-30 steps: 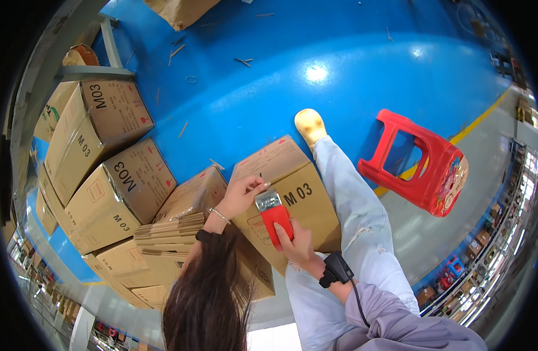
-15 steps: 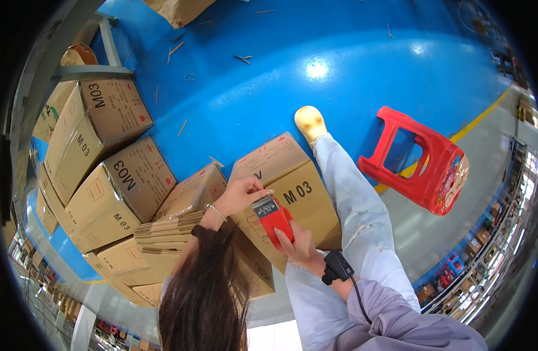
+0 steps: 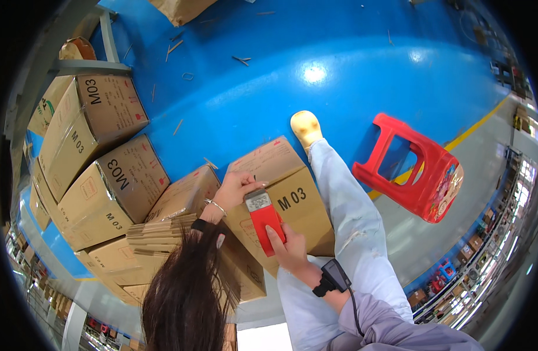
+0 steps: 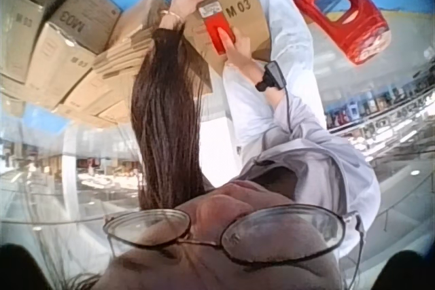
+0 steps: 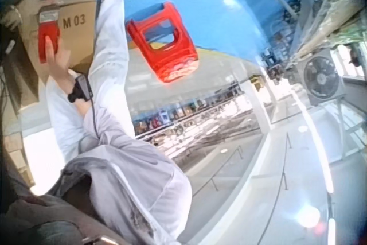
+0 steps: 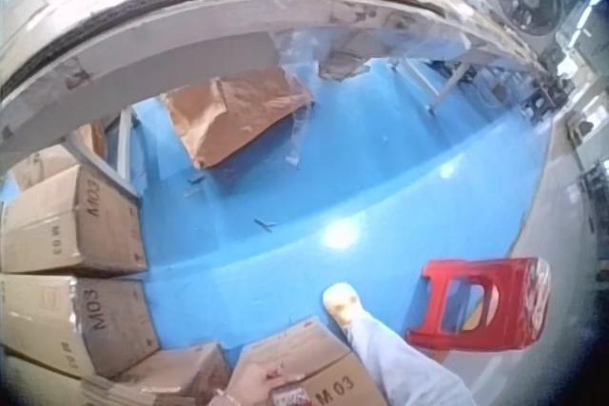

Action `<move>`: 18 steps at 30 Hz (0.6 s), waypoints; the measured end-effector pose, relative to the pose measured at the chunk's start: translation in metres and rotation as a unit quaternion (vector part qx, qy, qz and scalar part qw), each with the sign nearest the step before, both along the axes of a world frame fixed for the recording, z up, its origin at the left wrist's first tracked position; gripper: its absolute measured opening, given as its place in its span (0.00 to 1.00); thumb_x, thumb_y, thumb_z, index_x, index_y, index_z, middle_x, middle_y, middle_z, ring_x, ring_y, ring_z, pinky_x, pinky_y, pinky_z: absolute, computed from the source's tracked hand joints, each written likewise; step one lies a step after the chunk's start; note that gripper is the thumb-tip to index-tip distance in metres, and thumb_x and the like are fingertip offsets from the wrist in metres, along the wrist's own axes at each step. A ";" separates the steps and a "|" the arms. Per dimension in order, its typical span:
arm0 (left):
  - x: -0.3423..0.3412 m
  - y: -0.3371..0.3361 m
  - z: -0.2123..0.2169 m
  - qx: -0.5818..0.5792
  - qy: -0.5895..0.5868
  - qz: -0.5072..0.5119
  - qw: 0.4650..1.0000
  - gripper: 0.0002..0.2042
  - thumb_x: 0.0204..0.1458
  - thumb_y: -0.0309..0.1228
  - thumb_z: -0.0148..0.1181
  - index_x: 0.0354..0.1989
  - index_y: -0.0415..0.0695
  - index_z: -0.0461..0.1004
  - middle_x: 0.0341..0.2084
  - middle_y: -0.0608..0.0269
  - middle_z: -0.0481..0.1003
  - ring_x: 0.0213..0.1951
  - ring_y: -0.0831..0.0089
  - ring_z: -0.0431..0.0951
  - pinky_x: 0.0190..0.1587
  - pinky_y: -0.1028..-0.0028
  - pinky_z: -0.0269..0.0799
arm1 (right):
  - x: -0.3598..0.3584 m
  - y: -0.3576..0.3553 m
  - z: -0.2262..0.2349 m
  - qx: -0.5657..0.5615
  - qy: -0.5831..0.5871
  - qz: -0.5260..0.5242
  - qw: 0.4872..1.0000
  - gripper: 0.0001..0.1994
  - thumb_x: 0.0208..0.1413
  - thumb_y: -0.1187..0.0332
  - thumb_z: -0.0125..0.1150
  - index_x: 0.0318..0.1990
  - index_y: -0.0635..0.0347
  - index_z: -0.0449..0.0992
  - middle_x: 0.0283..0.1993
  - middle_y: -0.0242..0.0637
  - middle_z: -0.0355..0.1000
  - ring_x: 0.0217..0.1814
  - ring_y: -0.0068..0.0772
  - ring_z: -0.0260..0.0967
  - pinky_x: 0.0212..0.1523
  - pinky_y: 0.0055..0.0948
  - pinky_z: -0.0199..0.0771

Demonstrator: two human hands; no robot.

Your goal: Placing smaller product boxes into a larger shipping carton and sealing it with a tape dispenser.

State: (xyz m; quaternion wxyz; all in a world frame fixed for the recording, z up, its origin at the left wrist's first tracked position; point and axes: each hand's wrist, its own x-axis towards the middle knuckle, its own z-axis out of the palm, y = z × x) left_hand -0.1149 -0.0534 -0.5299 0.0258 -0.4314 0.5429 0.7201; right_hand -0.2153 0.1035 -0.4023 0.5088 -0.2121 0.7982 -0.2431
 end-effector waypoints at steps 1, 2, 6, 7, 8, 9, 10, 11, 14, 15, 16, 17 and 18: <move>-0.002 -0.001 0.001 0.000 -0.001 0.001 1.000 0.15 0.48 0.35 0.68 0.19 0.37 0.72 0.12 0.64 0.71 0.14 0.82 0.65 0.17 0.77 0.62 | 0.002 0.000 0.002 0.000 -0.001 0.001 1.000 0.16 0.60 0.58 0.56 0.35 0.67 0.72 0.21 0.47 0.71 0.21 0.35 0.71 0.24 0.30 0.69; -0.004 -0.002 0.003 -0.011 0.005 -0.004 1.000 0.16 0.48 0.36 0.68 0.19 0.37 0.72 0.12 0.64 0.71 0.14 0.82 0.65 0.17 0.77 0.62 | 0.004 0.001 0.005 -0.007 -0.011 -0.026 1.000 0.16 0.60 0.59 0.56 0.35 0.68 0.72 0.21 0.46 0.71 0.22 0.32 0.70 0.25 0.29 0.68; -0.023 -0.010 0.021 -0.013 -0.006 -0.059 0.998 0.17 0.48 0.37 0.68 0.18 0.37 0.72 0.11 0.64 0.70 0.14 0.80 0.67 0.17 0.77 0.63 | -0.009 -0.003 0.023 0.021 -0.012 -0.037 0.999 0.15 0.60 0.61 0.55 0.35 0.69 0.72 0.21 0.44 0.70 0.22 0.23 0.65 0.25 0.27 0.67; -0.022 -0.011 0.020 -0.015 -0.007 -0.059 0.998 0.17 0.48 0.37 0.68 0.18 0.37 0.72 0.11 0.64 0.70 0.14 0.80 0.67 0.17 0.77 0.63 | -0.008 -0.004 0.028 0.019 -0.013 -0.036 0.999 0.15 0.60 0.61 0.55 0.35 0.69 0.72 0.21 0.44 0.70 0.22 0.23 0.65 0.25 0.27 0.67; -0.020 -0.010 0.017 0.008 0.000 -0.050 0.999 0.17 0.48 0.38 0.68 0.17 0.37 0.72 0.11 0.64 0.71 0.14 0.80 0.68 0.17 0.77 0.63 | -0.007 -0.004 0.033 0.009 -0.014 -0.040 0.999 0.15 0.61 0.62 0.55 0.35 0.69 0.72 0.21 0.44 0.70 0.22 0.24 0.65 0.25 0.27 0.66; -0.021 -0.010 0.019 0.035 0.007 -0.041 0.998 0.17 0.47 0.38 0.68 0.17 0.37 0.72 0.11 0.63 0.71 0.14 0.79 0.69 0.17 0.76 0.64 | -0.007 -0.002 0.039 0.002 -0.014 -0.046 0.999 0.15 0.61 0.62 0.55 0.35 0.69 0.72 0.21 0.44 0.70 0.22 0.24 0.65 0.25 0.27 0.66; -0.022 -0.010 0.020 0.036 0.007 -0.042 0.998 0.17 0.47 0.38 0.68 0.17 0.37 0.72 0.11 0.63 0.71 0.14 0.79 0.69 0.17 0.76 0.64 | -0.008 -0.002 0.044 0.004 -0.015 -0.047 0.999 0.15 0.61 0.62 0.55 0.35 0.69 0.72 0.21 0.44 0.70 0.22 0.24 0.65 0.25 0.27 0.66; -0.022 -0.011 0.023 0.032 0.011 -0.046 0.998 0.17 0.47 0.38 0.68 0.17 0.37 0.73 0.11 0.62 0.72 0.14 0.78 0.70 0.18 0.77 0.64 | -0.009 -0.003 0.049 0.024 -0.025 -0.049 0.998 0.15 0.60 0.62 0.55 0.35 0.69 0.72 0.22 0.44 0.70 0.23 0.25 0.67 0.25 0.27 0.67; 0.004 -0.019 0.018 -0.018 -0.006 -0.030 0.999 0.16 0.46 0.37 0.69 0.18 0.37 0.74 0.12 0.61 0.73 0.13 0.78 0.70 0.18 0.77 0.64 | -0.003 -0.009 0.073 0.040 -0.056 -0.029 0.997 0.14 0.60 0.62 0.56 0.36 0.69 0.72 0.23 0.46 0.72 0.24 0.27 0.69 0.27 0.27 0.68; 0.021 -0.027 0.016 -0.067 -0.023 -0.008 0.997 0.16 0.46 0.37 0.69 0.18 0.37 0.75 0.12 0.61 0.73 0.13 0.78 0.70 0.18 0.77 0.64 | 0.000 -0.011 0.080 0.034 -0.073 -0.005 0.997 0.14 0.59 0.62 0.56 0.37 0.69 0.73 0.24 0.46 0.72 0.24 0.28 0.70 0.27 0.27 0.69; 0.002 -0.034 0.012 -0.063 0.006 -0.008 0.998 0.16 0.46 0.37 0.69 0.18 0.37 0.75 0.12 0.61 0.73 0.13 0.78 0.70 0.18 0.77 0.64 | -0.011 -0.012 0.094 0.037 -0.044 -0.008 0.998 0.14 0.59 0.62 0.56 0.37 0.69 0.73 0.24 0.46 0.72 0.24 0.28 0.70 0.27 0.27 0.69; -0.015 -0.043 0.009 -0.032 0.011 -0.023 0.999 0.16 0.46 0.37 0.69 0.18 0.36 0.75 0.11 0.61 0.73 0.13 0.79 0.69 0.18 0.77 0.64 | -0.021 -0.015 0.108 0.049 -0.037 -0.019 0.998 0.14 0.59 0.62 0.56 0.37 0.68 0.73 0.26 0.47 0.73 0.25 0.29 0.71 0.28 0.27 0.69; -0.009 -0.050 0.009 -0.006 -0.016 -0.040 0.999 0.15 0.45 0.36 0.69 0.17 0.36 0.76 0.11 0.61 0.73 0.13 0.79 0.69 0.18 0.77 0.64 | -0.018 -0.012 0.113 0.055 -0.063 -0.029 0.996 0.14 0.59 0.62 0.57 0.38 0.68 0.73 0.27 0.47 0.73 0.26 0.30 0.72 0.29 0.27 0.69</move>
